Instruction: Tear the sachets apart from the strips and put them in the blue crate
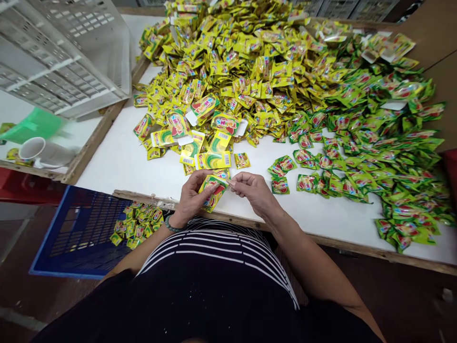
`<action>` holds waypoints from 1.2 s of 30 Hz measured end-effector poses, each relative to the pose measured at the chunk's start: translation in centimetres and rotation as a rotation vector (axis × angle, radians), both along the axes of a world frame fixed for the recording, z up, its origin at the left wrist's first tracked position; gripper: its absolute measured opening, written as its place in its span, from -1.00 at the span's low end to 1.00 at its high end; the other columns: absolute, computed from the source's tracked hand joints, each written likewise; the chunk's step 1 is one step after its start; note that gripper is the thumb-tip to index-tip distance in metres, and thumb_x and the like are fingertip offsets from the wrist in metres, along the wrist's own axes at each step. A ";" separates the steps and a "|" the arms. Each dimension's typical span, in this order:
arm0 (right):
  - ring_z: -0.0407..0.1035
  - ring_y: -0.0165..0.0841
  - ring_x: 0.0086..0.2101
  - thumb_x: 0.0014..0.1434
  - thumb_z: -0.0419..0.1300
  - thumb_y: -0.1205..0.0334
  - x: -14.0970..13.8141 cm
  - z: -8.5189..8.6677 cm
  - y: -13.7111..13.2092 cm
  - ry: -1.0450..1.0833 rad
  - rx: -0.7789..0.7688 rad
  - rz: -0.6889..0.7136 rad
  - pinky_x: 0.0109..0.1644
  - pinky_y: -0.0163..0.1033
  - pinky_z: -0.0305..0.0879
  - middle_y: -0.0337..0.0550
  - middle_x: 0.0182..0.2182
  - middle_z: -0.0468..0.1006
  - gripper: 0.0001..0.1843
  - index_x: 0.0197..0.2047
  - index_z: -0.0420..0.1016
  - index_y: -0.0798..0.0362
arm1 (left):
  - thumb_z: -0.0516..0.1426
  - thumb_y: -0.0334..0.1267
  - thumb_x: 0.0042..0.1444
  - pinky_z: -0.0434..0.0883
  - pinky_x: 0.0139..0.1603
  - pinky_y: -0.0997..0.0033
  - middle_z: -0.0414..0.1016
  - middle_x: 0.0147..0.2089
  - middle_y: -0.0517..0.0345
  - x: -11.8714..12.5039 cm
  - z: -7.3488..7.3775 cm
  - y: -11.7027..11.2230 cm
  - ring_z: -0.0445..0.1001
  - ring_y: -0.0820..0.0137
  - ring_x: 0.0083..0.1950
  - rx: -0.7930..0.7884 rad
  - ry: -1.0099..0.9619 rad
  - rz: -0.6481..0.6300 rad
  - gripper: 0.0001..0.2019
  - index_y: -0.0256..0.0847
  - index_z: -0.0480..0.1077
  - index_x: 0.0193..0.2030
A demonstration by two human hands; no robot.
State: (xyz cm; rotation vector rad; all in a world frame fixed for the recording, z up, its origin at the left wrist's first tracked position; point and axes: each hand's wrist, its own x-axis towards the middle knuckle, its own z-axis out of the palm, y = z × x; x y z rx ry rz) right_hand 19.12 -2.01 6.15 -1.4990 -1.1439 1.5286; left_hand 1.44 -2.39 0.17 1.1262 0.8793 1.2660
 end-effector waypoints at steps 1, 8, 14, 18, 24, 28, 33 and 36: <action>0.20 -0.46 -0.56 -0.14 0.40 -0.02 0.2 -0.1 0.0 -0.039 0.035 0.017 -0.49 -0.30 0.15 -0.26 -0.59 0.45 -0.70 -0.52 0.48 0.01 | 0.30 -0.11 0.04 0.40 0.05 0.37 0.51 -0.08 0.10 0.0 0.0 0.0 0.48 0.36 -0.05 -0.011 -0.001 -0.002 -0.66 -0.15 0.45 -0.07; 0.47 -0.36 -0.39 -0.11 0.42 -0.05 2.4 1.3 1.1 -0.107 0.050 0.237 -0.26 -0.22 0.44 -0.18 -0.40 0.63 -0.66 -0.32 0.65 0.01 | 0.34 -0.18 -0.01 0.40 0.10 0.31 0.54 -0.04 0.11 -0.6 0.7 0.4 0.49 0.35 -0.01 -0.082 -0.043 -0.184 -0.67 -0.12 0.48 -0.07; 0.48 -0.40 -0.44 -0.12 0.43 0.11 2.6 2.5 1.8 -0.102 -0.129 0.366 -0.27 -0.27 0.45 -0.14 -0.50 0.63 -0.75 -0.37 0.69 0.08 | 0.34 -0.19 0.00 0.46 -0.05 0.36 0.57 -0.16 0.11 -0.9 1.2 0.1 0.53 0.38 -0.14 -0.156 -0.061 -0.262 -0.67 -0.16 0.50 -0.08; 0.48 -0.39 -0.48 -0.17 0.47 0.08 2.4 1.6 1.4 -0.054 -0.083 0.309 -0.30 -0.25 0.47 -0.14 -0.51 0.62 -0.75 -0.41 0.69 0.04 | 0.34 -0.18 -0.02 0.47 -0.10 0.37 0.58 -0.19 0.12 -0.8 1.1 0.0 0.53 0.39 -0.19 -0.193 -0.104 -0.262 -0.66 -0.15 0.50 -0.07; 0.48 -0.35 -0.47 -0.12 0.45 0.00 2.8 0.5 0.7 -0.090 -0.020 0.288 -0.31 -0.21 0.49 -0.14 -0.49 0.63 -0.74 -0.40 0.69 -0.01 | 0.37 -0.18 -0.05 0.47 -0.08 0.37 0.58 -0.22 0.15 -0.3 0.9 0.1 0.54 0.40 -0.20 -0.204 -0.119 -0.248 -0.64 -0.16 0.51 -0.09; 0.47 -0.37 -0.45 -0.08 0.42 0.03 2.6 0.4 0.5 -0.174 0.034 0.264 -0.31 -0.25 0.46 -0.15 -0.48 0.62 -0.75 -0.37 0.69 0.00 | 0.34 -0.15 -0.02 0.46 -0.03 0.36 0.58 -0.09 0.10 0.0 0.5 0.0 0.54 0.38 -0.11 -0.155 -0.033 -0.185 -0.63 -0.19 0.49 -0.06; 0.44 -0.38 -0.41 -0.02 0.39 0.01 2.4 0.8 0.5 -0.164 0.081 0.287 -0.29 -0.27 0.40 -0.16 -0.45 0.60 -0.76 -0.40 0.68 0.01 | 0.29 -0.12 0.06 0.43 0.09 0.30 0.56 0.01 0.03 -0.2 0.2 -0.2 0.52 0.30 0.03 -0.023 0.082 -0.132 -0.62 -0.20 0.47 0.00; 0.45 -0.37 -0.40 0.01 0.37 -0.01 2.5 1.3 0.3 -0.144 0.112 0.306 -0.27 -0.25 0.40 -0.17 -0.43 0.60 -0.75 -0.37 0.68 0.00 | 0.26 -0.12 0.09 0.41 0.13 0.28 0.55 0.04 0.02 -0.5 0.4 -0.3 0.50 0.27 0.08 0.059 0.141 -0.127 -0.64 -0.18 0.47 0.02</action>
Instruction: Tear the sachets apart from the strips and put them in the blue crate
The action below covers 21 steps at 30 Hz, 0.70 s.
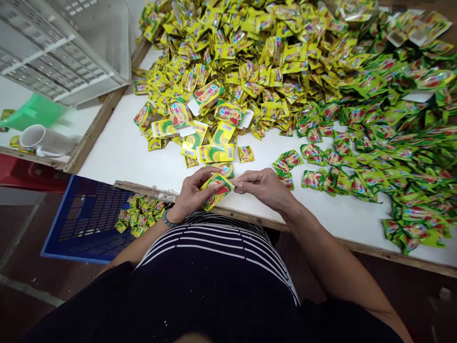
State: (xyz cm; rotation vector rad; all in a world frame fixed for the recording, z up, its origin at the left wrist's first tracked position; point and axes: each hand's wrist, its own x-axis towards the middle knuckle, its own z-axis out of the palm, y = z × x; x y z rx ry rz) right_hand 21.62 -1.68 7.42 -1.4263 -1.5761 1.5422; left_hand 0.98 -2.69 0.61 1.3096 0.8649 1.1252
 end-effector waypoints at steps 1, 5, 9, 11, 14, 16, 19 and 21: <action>0.45 -0.36 -0.39 0.03 0.36 -0.01 0.0 0.2 -0.1 -0.018 0.027 0.006 -0.27 -0.24 0.40 -0.16 -0.41 0.60 -0.75 -0.36 0.68 -0.01 | 0.26 -0.12 0.10 0.42 0.12 0.29 0.55 0.03 0.02 0.0 0.1 0.0 0.50 0.27 0.07 0.012 0.014 0.002 -0.64 -0.18 0.48 0.02; 0.44 -0.33 -0.34 0.12 0.29 0.03 -0.6 0.3 -0.9 -0.111 0.206 0.017 -0.26 -0.22 0.36 -0.14 -0.37 0.60 -0.78 -0.35 0.67 -0.01 | 0.27 -0.12 0.10 0.43 0.06 0.34 0.57 -0.02 0.02 0.3 0.2 -0.2 0.53 0.33 -0.01 -0.027 -0.022 0.038 -0.64 -0.20 0.47 0.01; 0.45 -0.34 -0.30 0.14 0.30 0.10 -1.1 -0.4 -1.9 -0.078 0.300 -0.063 -0.24 -0.22 0.36 -0.15 -0.31 0.61 -0.85 -0.29 0.67 -0.05 | 0.32 -0.09 0.01 0.45 0.01 0.37 0.56 -0.04 0.06 0.7 0.2 -0.1 0.53 0.37 -0.05 -0.151 -0.164 0.059 -0.60 -0.20 0.46 -0.04; 0.46 -0.35 -0.29 0.13 0.32 0.10 -1.1 -0.6 -2.0 0.011 0.271 -0.107 -0.22 -0.22 0.39 -0.16 -0.28 0.61 -0.85 -0.24 0.67 -0.08 | 0.34 -0.09 -0.02 0.47 -0.08 0.40 0.58 -0.14 0.12 0.6 0.3 0.0 0.54 0.40 -0.14 -0.241 -0.248 0.026 -0.58 -0.19 0.45 -0.03; 0.48 -0.36 -0.31 0.09 0.35 0.08 -0.7 -0.2 -1.8 0.108 0.173 -0.112 -0.22 -0.22 0.43 -0.17 -0.30 0.62 -0.84 -0.26 0.68 -0.09 | 0.34 -0.09 0.00 0.47 -0.22 0.45 0.57 -0.28 0.17 0.2 0.7 0.2 0.54 0.43 -0.28 -0.348 -0.316 -0.052 -0.56 -0.19 0.43 -0.01; 0.48 -0.36 -0.32 0.03 0.39 0.07 -0.3 0.2 -1.5 0.088 0.094 -0.089 -0.22 -0.23 0.44 -0.16 -0.32 0.63 -0.82 -0.29 0.68 -0.07 | 0.32 -0.08 0.02 0.47 -0.25 0.45 0.56 -0.29 0.16 -0.1 0.8 0.3 0.53 0.43 -0.29 -0.357 -0.308 -0.070 -0.57 -0.19 0.43 0.00; 0.44 -0.38 -0.38 -0.03 0.42 0.04 0.0 0.6 -1.1 0.031 -0.023 -0.099 -0.27 -0.26 0.40 -0.15 -0.40 0.62 -0.78 -0.35 0.68 -0.02 | 0.32 -0.10 0.03 0.48 -0.12 0.42 0.57 -0.16 0.12 -0.1 0.7 0.1 0.55 0.39 -0.15 -0.239 -0.238 -0.015 -0.60 -0.18 0.43 -0.01; 0.39 -0.41 -0.43 -0.09 0.44 0.00 -0.2 0.5 -1.2 0.037 -0.080 -0.168 -0.34 -0.28 0.35 -0.16 -0.46 0.60 -0.73 -0.39 0.66 0.01 | 0.31 -0.12 0.05 0.47 0.00 0.38 0.54 -0.04 0.09 -0.1 0.4 -0.1 0.53 0.37 -0.04 -0.112 -0.166 0.054 -0.62 -0.17 0.44 -0.01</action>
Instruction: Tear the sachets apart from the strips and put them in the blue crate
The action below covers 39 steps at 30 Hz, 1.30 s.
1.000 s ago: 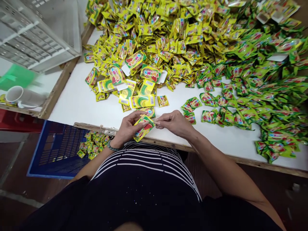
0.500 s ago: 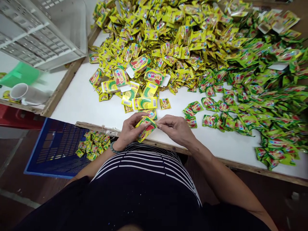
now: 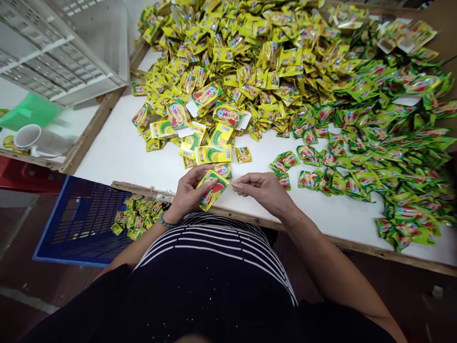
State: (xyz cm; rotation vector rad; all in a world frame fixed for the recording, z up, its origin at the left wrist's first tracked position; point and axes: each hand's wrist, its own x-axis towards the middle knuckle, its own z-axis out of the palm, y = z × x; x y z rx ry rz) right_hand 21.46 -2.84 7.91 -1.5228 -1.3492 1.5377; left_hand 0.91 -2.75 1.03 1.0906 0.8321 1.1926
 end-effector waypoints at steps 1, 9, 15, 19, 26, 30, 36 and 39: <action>0.36 -0.43 -0.45 -0.13 0.46 0.00 -0.2 -0.2 -0.1 0.021 -0.024 -0.044 -0.37 -0.29 0.32 -0.17 -0.47 0.59 -0.71 -0.41 0.66 0.02 | 0.29 -0.13 0.07 0.46 0.04 0.38 0.52 0.00 0.07 0.0 -0.1 -0.1 0.52 0.37 -0.01 0.058 0.043 0.039 -0.64 -0.16 0.44 0.00; 0.25 -0.50 -0.52 -0.33 0.52 0.12 -3.0 -1.2 -0.8 0.198 -0.079 -0.337 -0.44 -0.34 0.19 -0.25 -0.55 0.51 -0.69 -0.48 0.60 0.05 | 0.19 -0.16 0.20 0.43 0.09 0.33 0.49 0.04 0.03 -0.2 -0.5 -0.3 0.50 0.35 0.03 0.341 0.298 0.146 -0.68 -0.14 0.38 0.08; 0.22 -0.48 -0.54 -0.18 0.45 0.13 -3.1 -1.8 -0.9 0.177 0.051 -0.304 -0.47 -0.32 0.16 -0.26 -0.57 0.46 -0.78 -0.48 0.56 0.04 | 0.21 -0.15 0.17 0.43 0.06 0.32 0.50 0.03 0.01 0.0 0.0 -0.4 0.50 0.33 0.02 0.403 0.339 0.144 -0.64 -0.15 0.36 0.10; 0.30 -0.41 -0.45 0.04 0.34 0.14 -2.8 -1.2 -1.1 -0.114 0.426 -0.134 -0.36 -0.24 0.27 -0.22 -0.47 0.49 -0.87 -0.42 0.54 0.01 | 0.20 -0.13 0.18 0.41 0.05 0.33 0.50 0.02 0.03 0.2 0.5 -0.4 0.49 0.34 -0.01 0.308 0.272 0.118 -0.66 -0.15 0.38 0.06; 0.42 -0.33 -0.37 0.10 0.31 -0.05 -0.6 0.4 0.1 -0.147 0.303 0.068 -0.27 -0.18 0.39 -0.16 -0.41 0.57 -0.74 -0.38 0.57 -0.02 | 0.21 -0.11 0.16 0.40 0.09 0.34 0.49 0.02 0.04 -0.7 0.7 -0.1 0.47 0.35 0.03 0.155 0.146 -0.083 -0.71 -0.13 0.44 -0.01; 0.47 -0.35 -0.43 -0.10 0.43 -0.10 0.3 0.5 1.3 0.015 -0.090 0.166 -0.27 -0.21 0.46 -0.17 -0.47 0.61 -0.64 -0.35 0.65 0.00 | 0.24 -0.09 0.12 0.45 0.05 0.34 0.53 -0.01 0.04 -1.0 0.7 -0.3 0.51 0.33 0.00 0.108 0.077 -0.181 -0.67 -0.13 0.47 0.00; 0.48 -0.35 -0.53 -0.24 0.51 -0.04 0.0 0.4 1.7 0.087 -0.303 0.213 -0.38 -0.22 0.49 -0.14 -0.55 0.60 -0.66 -0.44 0.67 0.00 | 0.28 -0.12 0.08 0.44 0.13 0.27 0.53 0.07 0.04 -1.3 1.2 -0.6 0.51 0.28 0.07 0.014 0.058 -0.236 -0.66 -0.14 0.51 0.00; 0.49 -0.33 -0.53 -0.24 0.51 -0.04 0.0 0.2 1.4 0.100 -0.316 0.211 -0.39 -0.22 0.50 -0.12 -0.55 0.60 -0.65 -0.44 0.67 0.01 | 0.29 -0.12 0.07 0.46 0.11 0.26 0.56 0.02 0.06 -1.4 1.2 -0.6 0.53 0.29 0.02 -0.022 0.048 -0.256 -0.64 -0.15 0.51 0.00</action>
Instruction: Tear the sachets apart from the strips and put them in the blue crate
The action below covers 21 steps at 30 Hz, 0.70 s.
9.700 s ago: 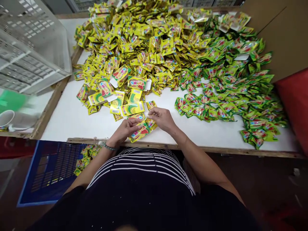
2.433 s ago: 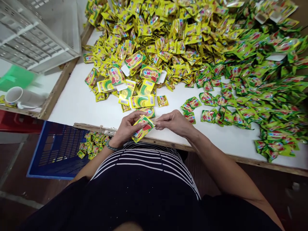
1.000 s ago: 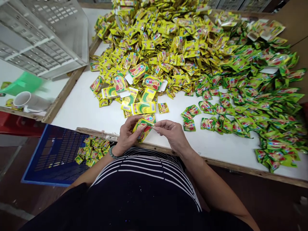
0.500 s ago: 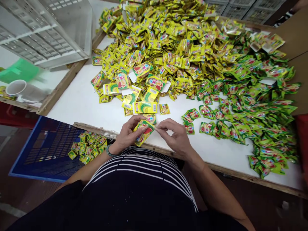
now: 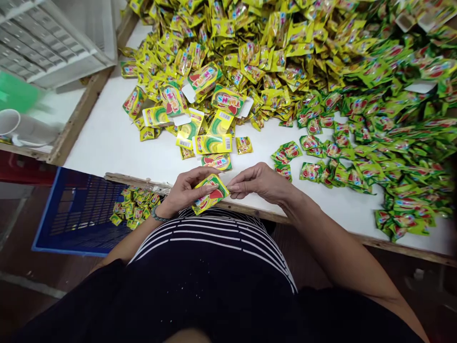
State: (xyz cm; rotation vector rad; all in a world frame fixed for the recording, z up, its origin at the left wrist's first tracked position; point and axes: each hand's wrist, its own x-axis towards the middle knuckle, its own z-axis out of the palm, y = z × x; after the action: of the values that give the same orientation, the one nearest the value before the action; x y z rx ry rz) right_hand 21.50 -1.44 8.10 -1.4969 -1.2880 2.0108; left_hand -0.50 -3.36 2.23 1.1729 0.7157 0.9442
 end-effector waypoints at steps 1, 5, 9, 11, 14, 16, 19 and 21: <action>0.50 -0.32 -0.52 -0.24 0.51 -0.04 0.1 -0.1 -0.1 0.003 -0.002 -0.004 -0.38 -0.21 0.51 -0.12 -0.55 0.61 -0.65 -0.43 0.68 0.01 | 0.29 -0.12 0.07 0.47 0.09 0.26 0.57 0.00 0.06 0.0 0.0 0.0 0.54 0.29 -0.01 -0.011 -0.005 -0.007 -0.63 -0.15 0.51 0.01; 0.52 -0.32 -0.49 -0.21 0.51 -0.01 0.3 -0.3 -0.8 0.018 0.001 -0.037 -0.32 -0.20 0.55 -0.14 -0.53 0.62 -0.69 -0.41 0.68 -0.01 | 0.30 -0.11 0.05 0.50 0.02 0.27 0.60 -0.07 0.07 0.2 -0.3 0.0 0.55 0.30 -0.06 -0.045 -0.006 -0.027 -0.61 -0.16 0.51 0.02; 0.52 -0.32 -0.44 -0.17 0.49 0.01 0.5 -0.2 -1.3 -0.027 0.056 -0.066 -0.26 -0.19 0.54 -0.14 -0.46 0.64 -0.71 -0.39 0.69 -0.03 | 0.30 -0.13 0.05 0.49 0.04 0.29 0.58 -0.01 0.06 0.5 -0.4 0.1 0.53 0.30 0.00 -0.024 -0.005 -0.013 -0.65 -0.15 0.52 -0.01; 0.51 -0.32 -0.42 -0.13 0.47 -0.01 0.4 0.2 -1.3 -0.076 0.116 -0.055 -0.26 -0.19 0.52 -0.13 -0.43 0.64 -0.71 -0.36 0.69 -0.02 | 0.29 -0.13 0.07 0.48 0.06 0.30 0.57 -0.02 0.06 0.6 -0.3 0.1 0.53 0.31 0.00 0.000 0.008 0.007 -0.66 -0.16 0.51 -0.02; 0.48 -0.33 -0.36 0.01 0.39 -0.01 -0.2 0.8 -1.4 -0.135 0.317 -0.027 -0.26 -0.21 0.47 -0.13 -0.37 0.63 -0.72 -0.26 0.69 -0.04 | 0.26 -0.11 0.10 0.46 0.06 0.33 0.56 -0.04 0.05 0.7 -0.2 0.3 0.53 0.33 -0.01 0.060 0.032 0.084 -0.66 -0.17 0.48 -0.01; 0.45 -0.34 -0.33 0.10 0.32 0.03 -1.1 0.9 -1.6 -0.175 0.523 -0.038 -0.26 -0.22 0.42 -0.15 -0.32 0.62 -0.76 -0.18 0.68 -0.08 | 0.25 -0.09 0.12 0.44 0.08 0.35 0.54 -0.03 0.04 0.8 -0.3 0.5 0.51 0.33 0.01 0.111 0.043 0.149 -0.68 -0.18 0.46 -0.02; 0.38 -0.37 -0.39 0.17 0.27 0.10 -3.0 -0.1 -2.0 -0.219 0.791 -0.099 -0.35 -0.24 0.35 -0.15 -0.37 0.57 -0.81 -0.18 0.67 -0.09 | 0.24 -0.10 0.13 0.40 0.10 0.36 0.52 -0.04 0.05 0.9 -0.6 0.6 0.48 0.35 0.02 0.141 0.060 0.226 -0.71 -0.18 0.45 -0.06; 0.37 -0.38 -0.42 0.19 0.25 0.10 -4.1 -1.3 -2.0 -0.194 0.857 -0.096 -0.37 -0.23 0.33 -0.15 -0.38 0.56 -0.81 -0.20 0.66 -0.06 | 0.23 -0.11 0.13 0.40 0.08 0.37 0.51 -0.05 0.07 0.2 -0.7 0.6 0.48 0.36 -0.01 0.121 0.099 0.257 -0.72 -0.18 0.43 -0.07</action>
State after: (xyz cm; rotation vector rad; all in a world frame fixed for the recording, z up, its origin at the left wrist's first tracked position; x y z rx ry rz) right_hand 17.38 -3.44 6.76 -1.2783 -1.7855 1.0155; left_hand -0.34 -2.78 1.51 1.2602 0.9151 1.1629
